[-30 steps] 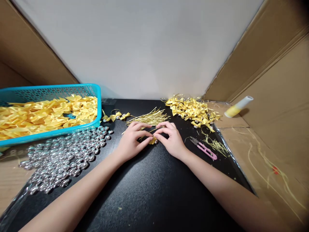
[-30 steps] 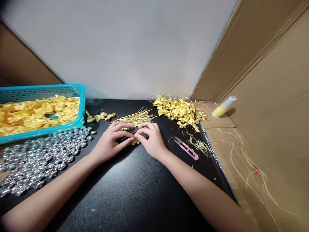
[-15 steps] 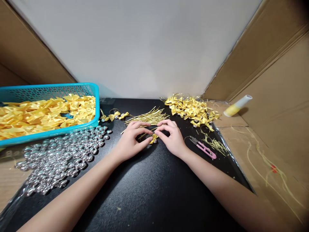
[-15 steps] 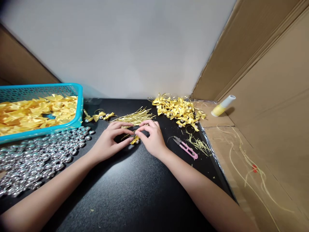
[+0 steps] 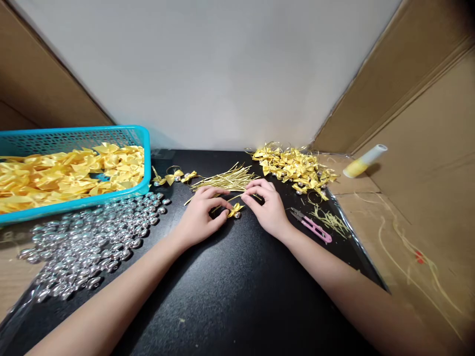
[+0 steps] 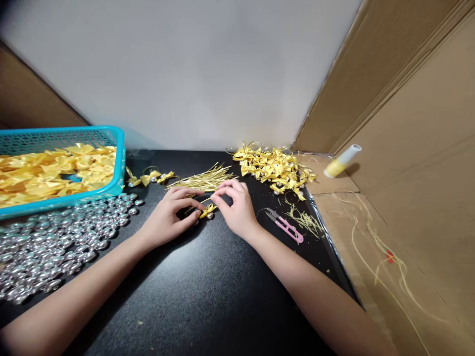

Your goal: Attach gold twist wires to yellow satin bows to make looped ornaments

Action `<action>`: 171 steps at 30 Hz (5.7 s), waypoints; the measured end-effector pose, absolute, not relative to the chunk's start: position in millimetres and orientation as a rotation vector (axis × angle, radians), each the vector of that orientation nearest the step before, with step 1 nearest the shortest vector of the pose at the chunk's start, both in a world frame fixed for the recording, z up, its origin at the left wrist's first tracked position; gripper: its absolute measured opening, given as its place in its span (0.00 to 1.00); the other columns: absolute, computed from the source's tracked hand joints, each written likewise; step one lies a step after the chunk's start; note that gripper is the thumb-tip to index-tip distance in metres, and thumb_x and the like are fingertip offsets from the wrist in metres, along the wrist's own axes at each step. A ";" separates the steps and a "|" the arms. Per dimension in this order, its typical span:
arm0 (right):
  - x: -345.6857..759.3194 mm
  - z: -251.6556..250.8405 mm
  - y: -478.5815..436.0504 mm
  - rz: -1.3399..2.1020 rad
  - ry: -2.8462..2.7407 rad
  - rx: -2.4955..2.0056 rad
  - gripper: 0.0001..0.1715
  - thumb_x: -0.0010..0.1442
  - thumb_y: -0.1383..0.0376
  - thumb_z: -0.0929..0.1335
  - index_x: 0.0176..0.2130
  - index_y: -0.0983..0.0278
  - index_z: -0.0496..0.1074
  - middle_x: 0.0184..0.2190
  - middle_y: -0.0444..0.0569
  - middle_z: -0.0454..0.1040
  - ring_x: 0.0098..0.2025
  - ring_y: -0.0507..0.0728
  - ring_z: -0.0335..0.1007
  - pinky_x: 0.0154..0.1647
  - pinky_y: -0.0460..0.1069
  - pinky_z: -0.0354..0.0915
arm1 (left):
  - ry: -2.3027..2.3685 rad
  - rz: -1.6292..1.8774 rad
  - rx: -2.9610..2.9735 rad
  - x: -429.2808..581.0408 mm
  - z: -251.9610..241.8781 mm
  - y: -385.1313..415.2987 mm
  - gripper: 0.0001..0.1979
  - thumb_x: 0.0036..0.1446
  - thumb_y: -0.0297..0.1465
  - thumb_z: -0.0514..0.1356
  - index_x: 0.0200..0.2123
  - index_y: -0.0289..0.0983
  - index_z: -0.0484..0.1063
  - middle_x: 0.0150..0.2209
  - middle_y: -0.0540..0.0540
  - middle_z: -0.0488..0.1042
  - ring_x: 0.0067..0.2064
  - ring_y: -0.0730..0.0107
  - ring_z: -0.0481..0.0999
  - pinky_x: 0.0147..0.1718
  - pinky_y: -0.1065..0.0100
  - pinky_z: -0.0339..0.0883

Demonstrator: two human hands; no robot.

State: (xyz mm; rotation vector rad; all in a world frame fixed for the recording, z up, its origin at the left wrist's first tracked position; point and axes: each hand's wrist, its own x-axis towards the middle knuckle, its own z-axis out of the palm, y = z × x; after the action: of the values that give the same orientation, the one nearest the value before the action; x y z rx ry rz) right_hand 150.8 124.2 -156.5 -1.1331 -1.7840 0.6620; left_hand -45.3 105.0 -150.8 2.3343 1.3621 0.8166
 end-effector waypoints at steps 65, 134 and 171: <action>151.9 -152.8 128.9 0.724 -1.688 -1.070 0.05 0.58 0.67 0.68 0.29 0.61 0.72 0.35 0.47 0.76 0.41 0.55 0.71 0.45 0.53 0.66 | 1.364 0.644 2.149 -32.5 -150.2 109.1 0.11 0.60 0.36 0.57 0.29 0.38 0.76 0.33 0.47 0.77 0.38 0.62 0.71 0.42 0.60 0.60; 140.5 -167.4 131.6 1.388 -1.231 -0.987 0.07 0.59 0.67 0.67 0.29 0.63 0.64 0.25 0.40 0.72 0.27 0.48 0.76 0.28 0.43 0.72 | 1.245 0.668 1.862 -26.5 -159.7 105.7 0.11 0.58 0.34 0.58 0.37 0.41 0.55 0.31 0.51 0.75 0.32 0.70 0.72 0.35 0.66 0.62; 150.8 -161.1 145.4 1.647 -0.776 -0.968 0.02 0.53 0.70 0.72 0.30 0.63 0.76 0.24 0.41 0.74 0.26 0.46 0.72 0.31 0.42 0.72 | 1.053 0.650 1.931 -21.7 -158.2 95.7 0.14 0.60 0.31 0.57 0.31 0.41 0.50 0.32 0.49 0.74 0.33 0.70 0.71 0.35 0.66 0.65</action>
State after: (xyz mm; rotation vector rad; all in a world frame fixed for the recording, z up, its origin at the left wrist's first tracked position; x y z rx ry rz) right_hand 150.8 145.4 -161.1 -0.9675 -0.7757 1.6469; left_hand -21.7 95.7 -158.2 1.9306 1.0526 0.6501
